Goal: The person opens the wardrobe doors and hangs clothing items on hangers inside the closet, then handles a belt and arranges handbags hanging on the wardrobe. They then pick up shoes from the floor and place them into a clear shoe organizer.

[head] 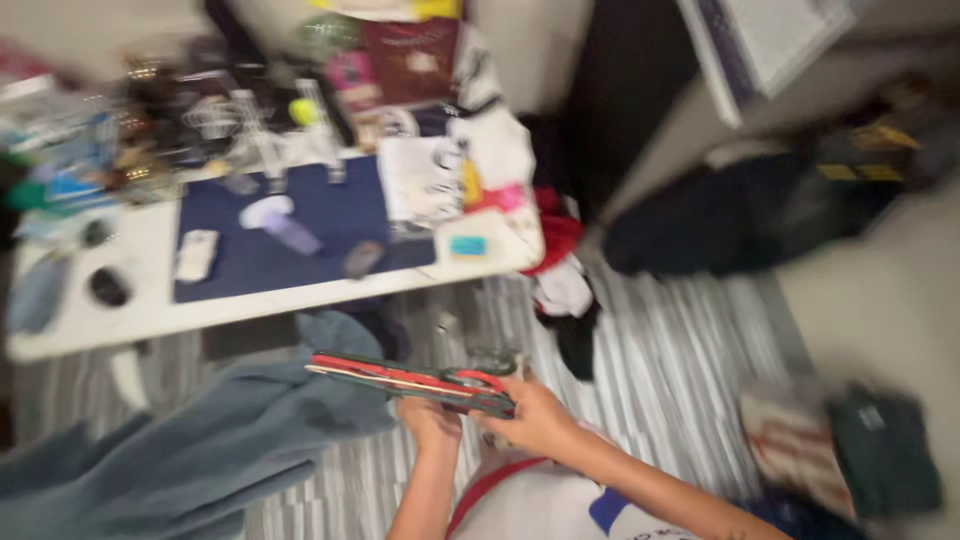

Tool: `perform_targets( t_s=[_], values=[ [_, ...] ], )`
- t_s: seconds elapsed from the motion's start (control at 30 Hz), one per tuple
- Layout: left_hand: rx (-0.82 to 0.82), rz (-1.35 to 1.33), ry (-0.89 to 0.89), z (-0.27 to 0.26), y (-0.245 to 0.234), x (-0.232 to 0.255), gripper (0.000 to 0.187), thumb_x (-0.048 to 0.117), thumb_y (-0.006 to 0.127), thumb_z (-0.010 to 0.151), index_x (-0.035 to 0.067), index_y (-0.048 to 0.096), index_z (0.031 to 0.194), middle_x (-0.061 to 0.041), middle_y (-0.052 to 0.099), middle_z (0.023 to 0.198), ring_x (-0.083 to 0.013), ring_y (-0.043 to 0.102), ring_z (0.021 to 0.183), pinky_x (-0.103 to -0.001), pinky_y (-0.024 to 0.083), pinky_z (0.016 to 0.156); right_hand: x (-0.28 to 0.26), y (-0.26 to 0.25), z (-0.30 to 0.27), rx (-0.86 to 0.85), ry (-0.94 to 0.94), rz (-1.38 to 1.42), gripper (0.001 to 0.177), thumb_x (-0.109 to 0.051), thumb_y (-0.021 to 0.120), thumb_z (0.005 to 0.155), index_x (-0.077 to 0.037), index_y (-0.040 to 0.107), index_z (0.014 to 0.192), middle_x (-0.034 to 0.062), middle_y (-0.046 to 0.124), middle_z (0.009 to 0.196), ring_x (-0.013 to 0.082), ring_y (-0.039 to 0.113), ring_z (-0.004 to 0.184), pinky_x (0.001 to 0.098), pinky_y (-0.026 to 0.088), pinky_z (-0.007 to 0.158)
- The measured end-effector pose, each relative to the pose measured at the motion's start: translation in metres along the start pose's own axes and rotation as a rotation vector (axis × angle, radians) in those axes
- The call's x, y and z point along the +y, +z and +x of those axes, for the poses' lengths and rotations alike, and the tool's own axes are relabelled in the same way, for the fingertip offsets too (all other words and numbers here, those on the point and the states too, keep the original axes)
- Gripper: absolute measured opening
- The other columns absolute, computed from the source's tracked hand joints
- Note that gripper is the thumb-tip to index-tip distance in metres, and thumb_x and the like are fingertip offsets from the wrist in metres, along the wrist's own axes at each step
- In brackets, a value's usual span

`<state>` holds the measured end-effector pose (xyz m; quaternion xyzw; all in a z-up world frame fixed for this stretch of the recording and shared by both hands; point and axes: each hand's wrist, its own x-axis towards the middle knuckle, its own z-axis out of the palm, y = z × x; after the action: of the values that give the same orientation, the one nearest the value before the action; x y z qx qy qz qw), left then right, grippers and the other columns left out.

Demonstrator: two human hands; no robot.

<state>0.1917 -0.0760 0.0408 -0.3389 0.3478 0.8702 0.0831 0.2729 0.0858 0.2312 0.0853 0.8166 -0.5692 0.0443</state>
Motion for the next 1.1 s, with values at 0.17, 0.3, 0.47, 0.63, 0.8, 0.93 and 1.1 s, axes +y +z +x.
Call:
perform_targets(
  t_s=[0.17, 0.3, 0.47, 0.63, 0.8, 0.93, 1.1],
  values=[
    [0.022, 0.207, -0.234, -0.053, 0.026, -0.06, 0.051, 0.055, 0.046, 0.101, 0.01, 0.051, 0.077, -0.004, 0.043, 0.055, -0.0185, 0.044, 0.045, -0.038, 0.048, 0.047, 0.03, -0.029, -0.054, 0.123, 0.452, -0.048, 0.04, -0.041, 0.075, 0.09, -0.007, 0.079, 0.108, 0.009, 0.074, 0.072, 0.0123, 0.067, 0.065, 0.0347, 0.053, 0.062],
    [-0.035, 0.399, -0.216, -0.093, 0.058, -0.097, 0.051, 0.053, 0.053, 0.102, 0.013, 0.046, 0.071, -0.002, 0.041, 0.055, -0.0159, 0.04, 0.044, -0.035, 0.04, 0.043, 0.063, -0.057, -0.089, 0.371, 0.428, 0.075, 0.039, -0.043, 0.076, 0.086, -0.009, 0.078, 0.104, 0.0035, 0.062, 0.062, 0.0119, 0.053, 0.057, 0.0344, 0.045, 0.054],
    [-0.06, 0.332, -0.232, -0.123, 0.092, -0.152, 0.049, 0.053, 0.054, 0.099, 0.014, 0.046, 0.07, -0.001, 0.041, 0.054, -0.0156, 0.039, 0.041, -0.033, 0.034, 0.04, 0.102, -0.111, -0.144, 0.406, 0.421, -0.011, 0.042, -0.042, 0.081, 0.083, -0.002, 0.069, 0.078, 0.0017, 0.054, 0.058, 0.0095, 0.046, 0.056, 0.0349, 0.041, 0.05],
    [-0.039, 0.352, -0.339, -0.165, 0.128, -0.251, 0.057, 0.061, 0.051, 0.099, 0.014, 0.042, 0.068, 0.001, 0.036, 0.051, -0.0144, 0.035, 0.041, -0.032, 0.033, 0.039, 0.151, -0.206, -0.217, 0.373, 0.532, -0.022, 0.046, -0.047, 0.079, 0.082, -0.003, 0.067, 0.074, 0.0047, 0.064, 0.059, 0.0132, 0.057, 0.055, 0.034, 0.047, 0.052],
    [-0.127, 0.407, -0.4, -0.242, 0.168, -0.355, 0.058, 0.061, 0.056, 0.099, 0.012, 0.043, 0.07, 0.0, 0.032, 0.048, -0.0154, 0.033, 0.041, -0.033, 0.034, 0.042, 0.192, -0.295, -0.279, 0.507, 0.696, -0.325, 0.06, -0.061, 0.074, 0.08, -0.001, 0.066, 0.08, 0.0199, 0.07, 0.066, 0.0307, 0.071, 0.062, 0.0423, 0.054, 0.06],
    [-0.219, 0.354, -0.511, -0.276, 0.193, -0.407, 0.044, 0.046, 0.061, 0.096, 0.011, 0.047, 0.073, -0.002, 0.04, 0.054, -0.0163, 0.043, 0.047, -0.037, 0.052, 0.053, 0.223, -0.363, -0.3, 0.576, 0.613, -0.515, 0.063, -0.065, 0.067, 0.082, -0.002, 0.068, 0.083, 0.0265, 0.068, 0.072, 0.0429, 0.07, 0.074, 0.0511, 0.053, 0.068],
    [-0.478, 0.282, -0.473, -0.248, 0.239, -0.428, 0.025, 0.026, 0.067, 0.096, 0.005, 0.059, 0.085, -0.008, 0.06, 0.07, -0.0247, 0.063, 0.063, -0.043, 0.055, 0.062, 0.246, -0.45, -0.279, 0.535, 0.618, -0.675, 0.061, -0.067, 0.059, 0.086, -0.007, 0.07, 0.085, 0.023, 0.07, 0.076, 0.0423, 0.07, 0.078, 0.0524, 0.054, 0.071]
  ],
)
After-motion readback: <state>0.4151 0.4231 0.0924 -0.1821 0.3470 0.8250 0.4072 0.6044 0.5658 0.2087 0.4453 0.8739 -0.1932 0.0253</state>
